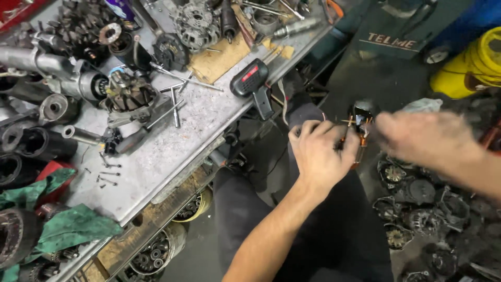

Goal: The person uses a yellow-handled tool to scrape and clean the copper windings of a motor stator held in their hands. The task involves rotating the stator to access different sections of the windings while working at a cluttered workbench.

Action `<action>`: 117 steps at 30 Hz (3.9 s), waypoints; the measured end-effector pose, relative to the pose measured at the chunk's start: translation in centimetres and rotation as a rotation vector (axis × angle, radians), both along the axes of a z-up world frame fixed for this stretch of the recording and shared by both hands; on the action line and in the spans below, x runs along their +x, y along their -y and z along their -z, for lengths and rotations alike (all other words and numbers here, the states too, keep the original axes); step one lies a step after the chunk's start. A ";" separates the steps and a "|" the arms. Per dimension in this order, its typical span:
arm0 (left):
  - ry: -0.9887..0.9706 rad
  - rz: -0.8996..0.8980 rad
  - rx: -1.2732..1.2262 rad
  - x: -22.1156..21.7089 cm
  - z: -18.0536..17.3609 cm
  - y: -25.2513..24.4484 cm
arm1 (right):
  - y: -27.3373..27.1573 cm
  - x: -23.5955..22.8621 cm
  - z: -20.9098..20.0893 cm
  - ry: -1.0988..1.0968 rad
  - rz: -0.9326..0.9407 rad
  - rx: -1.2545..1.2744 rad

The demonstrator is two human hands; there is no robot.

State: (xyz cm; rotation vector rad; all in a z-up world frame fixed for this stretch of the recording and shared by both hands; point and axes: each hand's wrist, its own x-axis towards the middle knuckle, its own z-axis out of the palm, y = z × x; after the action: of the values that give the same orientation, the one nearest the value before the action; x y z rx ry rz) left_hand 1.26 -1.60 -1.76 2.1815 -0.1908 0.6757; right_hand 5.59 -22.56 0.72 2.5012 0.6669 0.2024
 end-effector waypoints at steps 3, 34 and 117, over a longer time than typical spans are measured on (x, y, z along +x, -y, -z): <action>-0.031 -0.019 0.023 0.6 0.4 0.3 | 3.2 3.4 0.0 0.217 0.128 -0.046; 0.033 0.026 -0.130 2.3 1.3 -2.3 | -3.1 3.2 -1.1 0.047 -0.121 0.372; 0.155 -0.157 0.178 -0.1 -0.5 2.5 | 1.6 1.5 2.1 0.015 -0.022 0.154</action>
State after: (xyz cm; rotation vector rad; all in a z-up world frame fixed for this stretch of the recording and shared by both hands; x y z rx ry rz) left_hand 1.17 -4.13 -1.21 2.3320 -0.1666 0.9495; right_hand 7.04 -24.16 -1.40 2.6369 0.6965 0.2909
